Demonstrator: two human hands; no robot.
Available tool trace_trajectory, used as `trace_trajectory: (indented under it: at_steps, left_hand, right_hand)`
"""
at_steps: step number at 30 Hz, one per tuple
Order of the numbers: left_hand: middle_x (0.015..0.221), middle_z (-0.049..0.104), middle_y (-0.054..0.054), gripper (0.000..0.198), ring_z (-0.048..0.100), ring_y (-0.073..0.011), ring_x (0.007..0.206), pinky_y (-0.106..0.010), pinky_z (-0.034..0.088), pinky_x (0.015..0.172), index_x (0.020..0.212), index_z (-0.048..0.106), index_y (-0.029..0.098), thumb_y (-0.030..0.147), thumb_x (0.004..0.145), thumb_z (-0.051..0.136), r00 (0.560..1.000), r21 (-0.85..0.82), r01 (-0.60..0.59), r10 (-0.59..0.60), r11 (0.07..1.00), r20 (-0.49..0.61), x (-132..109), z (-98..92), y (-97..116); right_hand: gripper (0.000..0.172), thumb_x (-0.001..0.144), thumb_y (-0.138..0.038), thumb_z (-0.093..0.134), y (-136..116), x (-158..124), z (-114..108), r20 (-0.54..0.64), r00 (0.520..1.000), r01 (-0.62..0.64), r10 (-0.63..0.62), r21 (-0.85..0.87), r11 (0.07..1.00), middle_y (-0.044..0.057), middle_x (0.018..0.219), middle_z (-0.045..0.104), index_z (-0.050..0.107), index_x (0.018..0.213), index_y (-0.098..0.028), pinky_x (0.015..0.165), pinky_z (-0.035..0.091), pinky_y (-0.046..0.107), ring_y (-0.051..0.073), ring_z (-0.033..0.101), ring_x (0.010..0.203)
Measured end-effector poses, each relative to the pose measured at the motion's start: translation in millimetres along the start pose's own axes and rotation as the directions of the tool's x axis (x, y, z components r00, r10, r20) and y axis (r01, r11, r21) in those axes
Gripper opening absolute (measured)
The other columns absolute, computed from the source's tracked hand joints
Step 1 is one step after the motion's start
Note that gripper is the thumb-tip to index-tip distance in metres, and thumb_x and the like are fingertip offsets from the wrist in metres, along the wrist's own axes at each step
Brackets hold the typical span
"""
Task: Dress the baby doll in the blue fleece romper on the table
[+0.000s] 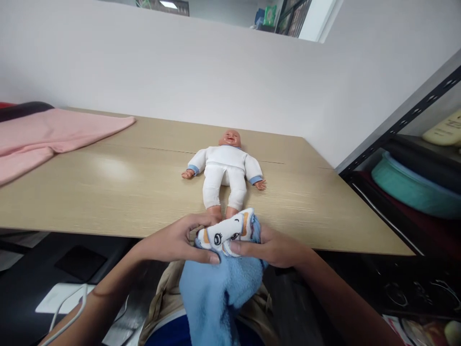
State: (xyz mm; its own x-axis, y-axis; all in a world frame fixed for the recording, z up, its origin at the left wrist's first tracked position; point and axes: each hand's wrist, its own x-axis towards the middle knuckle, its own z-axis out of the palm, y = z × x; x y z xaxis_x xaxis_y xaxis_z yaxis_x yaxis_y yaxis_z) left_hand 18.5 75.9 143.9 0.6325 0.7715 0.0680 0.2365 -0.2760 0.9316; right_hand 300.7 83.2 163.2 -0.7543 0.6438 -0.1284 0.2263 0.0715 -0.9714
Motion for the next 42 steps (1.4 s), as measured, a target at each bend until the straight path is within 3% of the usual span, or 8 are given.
trace_trajectory:
  at_steps: [6,12,17,24,30,32,37,42]
  left_hand:
    - [0.107,0.072,-0.004,0.024,0.072,-0.0242,0.107,-0.037,0.061,0.098,0.093,0.063,0.021,0.033,0.099,0.082,0.998,-0.154,-0.053,0.057,0.987,0.025,10.3,1.2,13.0]
    - [0.141,0.075,-0.006,0.065,0.073,-0.0310,0.126,-0.040,0.061,0.107,0.145,0.068,0.028,0.038,0.087,0.096,0.987,-0.051,0.059,-0.051,0.997,0.155,5.6,2.6,8.0]
    - [0.143,0.078,-0.006,0.051,0.072,-0.0340,0.131,-0.046,0.059,0.116,0.146,0.074,0.028,0.046,0.099,0.083,0.989,-0.050,0.079,-0.072,0.996,0.131,-1.6,5.0,1.9]
    - [0.142,0.077,-0.010,0.045,0.068,-0.0311,0.136,-0.043,0.056,0.119,0.142,0.075,0.021,0.054,0.112,0.064,0.987,-0.188,0.152,-0.140,0.970,0.073,2.0,8.1,-8.2]
    - [0.122,0.082,-0.009,0.064,0.076,-0.0283,0.105,-0.033,0.065,0.095,0.132,0.078,0.018,0.056,0.083,0.097,0.886,-0.346,0.118,0.059,0.931,0.459,2.1,4.4,-17.4]
    - [0.112,0.084,-0.007,0.063,0.077,-0.0257,0.095,-0.031,0.066,0.088,0.126,0.080,0.018,0.048,0.076,0.103,0.868,-0.401,0.132,0.090,0.906,0.488,0.2,2.8,-23.6]
    - [0.121,0.083,-0.008,0.045,0.076,-0.0267,0.112,-0.033,0.063,0.100,0.129,0.081,0.021,0.051,0.097,0.087,0.962,-0.430,0.054,0.069,0.901,0.265,-8.5,-1.3,-40.3]
    - [0.135,0.079,-0.011,0.053,0.071,-0.0322,0.129,-0.046,0.054,0.118,0.140,0.079,0.023,0.060,0.101,0.079,0.989,-0.447,0.146,-0.115,0.883,0.095,-13.9,-0.6,-41.0]
  right_hand:
    - [0.066,0.082,-0.037,0.099,8.8,0.0,-3.8,0.126,0.991,0.060,-0.051,-0.069,0.996,0.004,0.136,0.078,0.075,0.143,-0.027,0.116,0.059,0.043,0.030,0.071,0.133]
    - [0.053,0.102,-0.038,0.081,6.1,-6.6,-1.4,0.102,0.992,0.093,-0.080,-0.124,0.988,0.005,0.148,0.076,0.071,0.153,-0.031,0.128,0.050,0.046,0.029,0.069,0.141]
    - [0.046,0.110,-0.044,0.069,10.5,-9.9,-0.9,0.026,0.999,0.035,-0.032,-0.108,0.993,0.005,0.147,0.076,0.069,0.154,-0.030,0.125,0.053,0.047,0.029,0.069,0.140]
    - [0.107,0.073,-0.044,0.106,12.0,3.1,-4.4,0.178,0.975,0.146,-0.131,-0.076,0.986,0.007,0.166,0.064,0.057,0.167,-0.031,0.139,0.033,0.046,0.033,0.053,0.159]
    - [0.059,0.100,-0.049,0.082,9.3,-7.5,2.7,0.137,0.990,-0.007,-0.012,0.138,0.990,0.006,0.156,0.073,0.072,0.154,-0.027,0.133,0.044,0.045,0.029,0.063,0.149]
    - [0.053,0.098,-0.055,0.082,12.6,-12.2,5.6,0.085,0.994,-0.081,0.063,0.219,0.972,0.006,0.145,0.079,0.080,0.140,-0.024,0.130,0.047,0.047,0.031,0.068,0.142]
    - [0.064,0.090,-0.067,0.087,17.1,-11.9,10.2,0.062,0.990,-0.143,0.130,0.316,0.938,0.009,0.140,0.080,0.082,0.135,-0.022,0.126,0.050,0.052,0.034,0.070,0.138]
    - [0.088,0.069,-0.049,0.107,4.5,2.8,13.1,0.245,0.968,-0.015,-0.057,0.284,0.959,0.008,0.138,0.080,0.074,0.147,-0.025,0.127,0.051,0.046,0.032,0.070,0.138]
